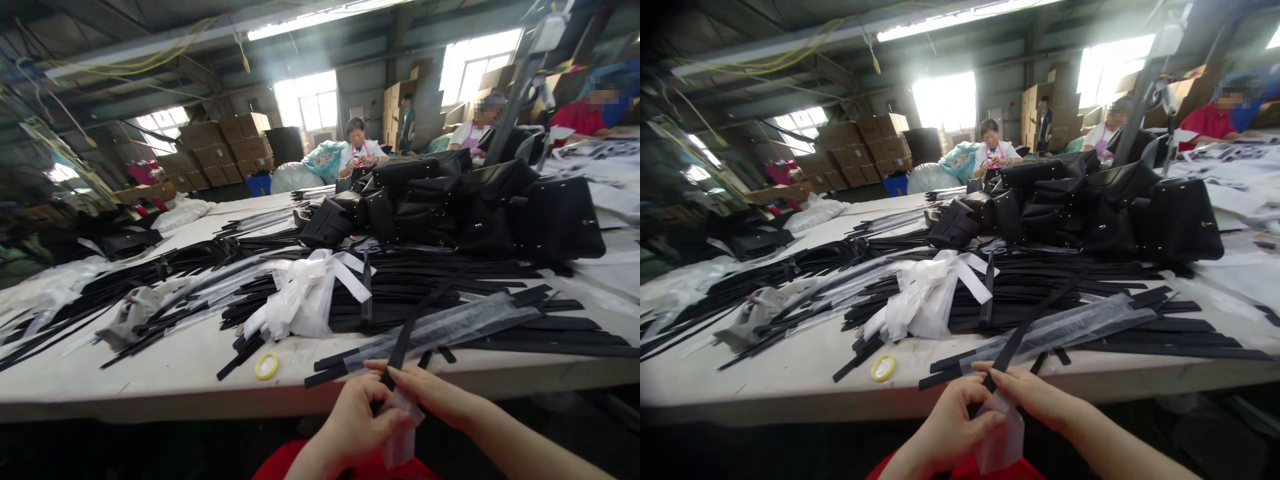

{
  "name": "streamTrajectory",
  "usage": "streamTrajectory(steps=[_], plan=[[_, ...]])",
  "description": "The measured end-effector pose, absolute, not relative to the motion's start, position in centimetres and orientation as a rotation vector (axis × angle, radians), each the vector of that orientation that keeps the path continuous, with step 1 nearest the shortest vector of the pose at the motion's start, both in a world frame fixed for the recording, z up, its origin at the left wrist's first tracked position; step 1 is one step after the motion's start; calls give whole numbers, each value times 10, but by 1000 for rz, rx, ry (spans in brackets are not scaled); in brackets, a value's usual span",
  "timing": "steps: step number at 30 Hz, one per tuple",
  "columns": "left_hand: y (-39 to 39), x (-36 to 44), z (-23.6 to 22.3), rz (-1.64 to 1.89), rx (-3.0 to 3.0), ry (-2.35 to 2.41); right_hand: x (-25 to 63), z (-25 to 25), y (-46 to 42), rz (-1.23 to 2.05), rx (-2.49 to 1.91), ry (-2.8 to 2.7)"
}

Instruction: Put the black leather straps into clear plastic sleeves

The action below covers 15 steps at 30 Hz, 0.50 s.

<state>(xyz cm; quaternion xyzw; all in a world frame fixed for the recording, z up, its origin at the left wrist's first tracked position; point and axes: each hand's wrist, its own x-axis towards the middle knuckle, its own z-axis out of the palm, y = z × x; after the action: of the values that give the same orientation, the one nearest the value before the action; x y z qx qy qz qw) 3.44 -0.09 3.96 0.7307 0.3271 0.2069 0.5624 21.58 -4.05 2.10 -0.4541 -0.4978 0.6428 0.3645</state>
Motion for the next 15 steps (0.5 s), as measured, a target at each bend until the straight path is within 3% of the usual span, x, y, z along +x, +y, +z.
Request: streamTrajectory(steps=[3, 8, 13, 15], plan=[[-2, 25, 27, 497, 1728, 836, 222, 8, -22, 1581, -1099, -886], [-1, 14, 7, 602, 1528, 910, 240, 13, 1, 1130, -1149, -629], [-1, 12, -8, 695, 1408, 850, 196, -1, -13, 1454, -1287, -985], [1, 5, -9, 734, 1450, 896, 193, -5, -16, 1435, -1289, -957]])
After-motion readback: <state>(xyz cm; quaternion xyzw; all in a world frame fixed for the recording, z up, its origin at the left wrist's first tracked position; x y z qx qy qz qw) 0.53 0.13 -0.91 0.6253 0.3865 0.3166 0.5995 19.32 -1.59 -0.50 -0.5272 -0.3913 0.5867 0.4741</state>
